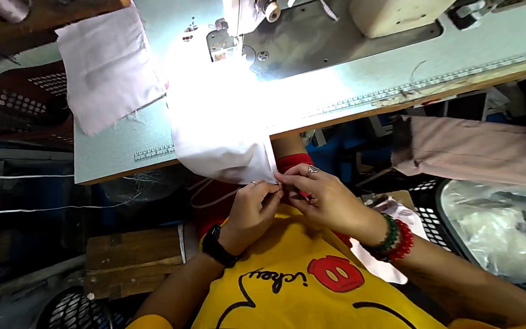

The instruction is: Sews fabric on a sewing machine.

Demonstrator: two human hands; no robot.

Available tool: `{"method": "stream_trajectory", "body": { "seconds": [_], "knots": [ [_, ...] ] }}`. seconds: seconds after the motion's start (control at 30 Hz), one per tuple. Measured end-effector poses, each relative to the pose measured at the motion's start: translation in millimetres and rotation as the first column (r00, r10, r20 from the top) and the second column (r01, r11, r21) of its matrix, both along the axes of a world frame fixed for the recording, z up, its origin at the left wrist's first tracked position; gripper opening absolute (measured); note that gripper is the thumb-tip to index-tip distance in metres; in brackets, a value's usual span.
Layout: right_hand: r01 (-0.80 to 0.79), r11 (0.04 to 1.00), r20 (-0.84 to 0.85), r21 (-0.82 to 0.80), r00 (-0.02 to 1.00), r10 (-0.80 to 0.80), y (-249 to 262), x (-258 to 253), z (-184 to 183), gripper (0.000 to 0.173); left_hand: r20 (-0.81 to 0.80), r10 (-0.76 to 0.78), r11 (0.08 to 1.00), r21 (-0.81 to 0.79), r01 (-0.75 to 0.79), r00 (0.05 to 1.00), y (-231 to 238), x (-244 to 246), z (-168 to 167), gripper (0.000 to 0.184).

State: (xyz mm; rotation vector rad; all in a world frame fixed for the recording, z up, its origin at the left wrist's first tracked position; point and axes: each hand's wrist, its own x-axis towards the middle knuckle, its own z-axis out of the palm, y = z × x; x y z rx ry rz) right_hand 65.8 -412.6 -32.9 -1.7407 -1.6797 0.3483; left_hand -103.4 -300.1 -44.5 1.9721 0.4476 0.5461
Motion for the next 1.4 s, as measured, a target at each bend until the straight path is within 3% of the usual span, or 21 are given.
{"method": "stream_trajectory", "body": {
  "seconds": [0.13,0.2,0.27,0.33,0.4,0.47,0.6,0.7,1.1,1.17,1.27,1.4],
  "knots": [
    [-0.185,0.980,0.217,0.074,0.962,0.165,6.9,20.5,2.4,0.038,-0.009,-0.033,0.958,-0.284,0.029,0.999,4.2,-2.0,11.0,0.016],
    [-0.249,0.960,0.301,0.131,0.932,0.201,13.7,28.1,1.0,0.033,-0.033,-0.071,0.935,-0.350,0.055,0.997,9.3,-3.5,17.1,0.016],
    [-0.289,0.944,0.349,0.161,0.911,0.220,19.7,31.5,2.9,0.030,-0.144,-0.190,0.958,-0.245,0.151,0.971,29.4,-5.9,32.2,0.019],
    [-0.302,0.936,0.386,0.180,0.897,0.215,23.2,30.1,13.5,0.028,-0.248,-0.256,0.964,0.004,0.266,0.934,63.3,-2.4,57.4,0.021],
    [-0.289,0.936,0.408,0.202,0.894,0.188,22.2,27.7,27.8,0.028,-0.143,-0.139,0.954,0.248,0.171,0.980,97.6,16.0,76.0,0.016],
    [-0.279,0.941,0.413,0.193,0.893,0.180,17.4,27.5,33.4,0.027,-0.030,-0.008,0.902,0.431,0.020,1.000,133.7,51.5,71.2,0.026],
    [-0.225,0.966,0.351,0.128,0.921,0.168,11.2,37.8,15.1,0.024,-0.309,0.156,0.781,0.620,0.074,0.938,157.7,88.8,35.1,0.062],
    [-0.189,0.976,0.309,0.112,0.940,0.146,12.0,41.3,1.5,0.023,-0.382,0.175,0.743,0.656,0.133,0.907,158.7,92.1,28.6,0.065],
    [-0.159,0.973,0.255,0.166,0.960,0.113,45.5,48.3,-1.8,0.022,-0.407,0.128,0.767,0.618,0.170,0.904,190.7,106.1,35.5,0.063],
    [-0.141,0.975,0.249,0.172,0.964,0.095,51.3,47.9,-1.7,0.022,-0.398,0.136,0.758,0.631,0.163,0.907,188.7,105.8,35.2,0.057],
    [-0.124,0.978,0.269,0.168,0.960,0.076,59.3,51.9,1.7,0.024,-0.336,0.102,0.744,0.651,0.153,0.936,164.8,96.4,35.6,0.032],
    [-0.104,0.982,0.296,0.156,0.954,0.054,73.8,56.8,4.7,0.026,-0.324,0.042,0.755,0.630,0.183,0.945,169.2,87.8,28.3,0.032]
  ]
}}
